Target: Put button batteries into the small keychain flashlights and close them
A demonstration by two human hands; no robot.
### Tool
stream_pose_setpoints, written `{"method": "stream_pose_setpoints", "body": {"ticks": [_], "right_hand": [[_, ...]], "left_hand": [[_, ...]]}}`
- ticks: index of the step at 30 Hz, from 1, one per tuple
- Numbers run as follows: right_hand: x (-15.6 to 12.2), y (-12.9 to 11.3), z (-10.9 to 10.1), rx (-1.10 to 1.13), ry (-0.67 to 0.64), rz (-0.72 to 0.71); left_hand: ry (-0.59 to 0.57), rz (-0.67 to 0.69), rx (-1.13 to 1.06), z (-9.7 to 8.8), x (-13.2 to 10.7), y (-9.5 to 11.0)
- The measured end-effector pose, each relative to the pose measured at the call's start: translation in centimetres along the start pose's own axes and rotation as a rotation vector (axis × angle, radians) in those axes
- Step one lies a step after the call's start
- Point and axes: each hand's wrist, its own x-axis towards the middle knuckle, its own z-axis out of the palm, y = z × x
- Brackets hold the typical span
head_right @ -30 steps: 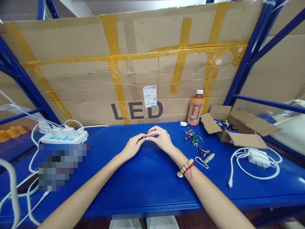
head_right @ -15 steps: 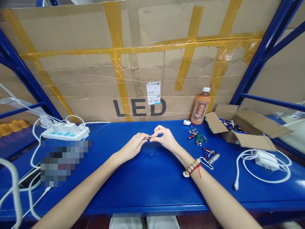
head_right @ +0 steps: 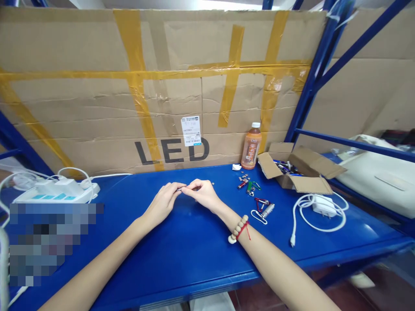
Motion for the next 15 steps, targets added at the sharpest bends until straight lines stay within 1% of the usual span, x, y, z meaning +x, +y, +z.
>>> {"method": "stream_pose_setpoints", "body": {"ticks": [3, 5, 7, 9, 11, 13, 15], "right_hand": [[0.2, 0.4, 0.2, 0.031, -0.005, 0.078], [0.5, 0.6, 0.1, -0.004, -0.007, 0.082], [0.6, 0.6, 0.0, -0.116, 0.025, 0.014], [0.7, 0.5, -0.2, -0.259, 0.091, -0.100], [0.7, 0.4, -0.5, -0.351, 0.141, -0.194], [0.8, 0.5, -0.8, -0.375, 0.144, -0.240], [0.9, 0.6, -1.1, -0.351, 0.113, -0.269]], "left_hand": [[-0.009, 0.020, 0.068, 0.2, 0.2, -0.4], [0.007, 0.006, 0.101, 0.4, 0.3, -0.6], [0.049, -0.014, 0.074, 0.7, 0.5, -0.8], [0.102, -0.053, -0.017, 1.1, 0.7, -0.9], [0.126, -0.112, -0.128, 1.3, 0.8, -1.0], [0.099, -0.171, -0.234, 1.3, 0.9, -1.1], [0.047, -0.223, -0.319, 1.1, 0.9, -1.0]]}}
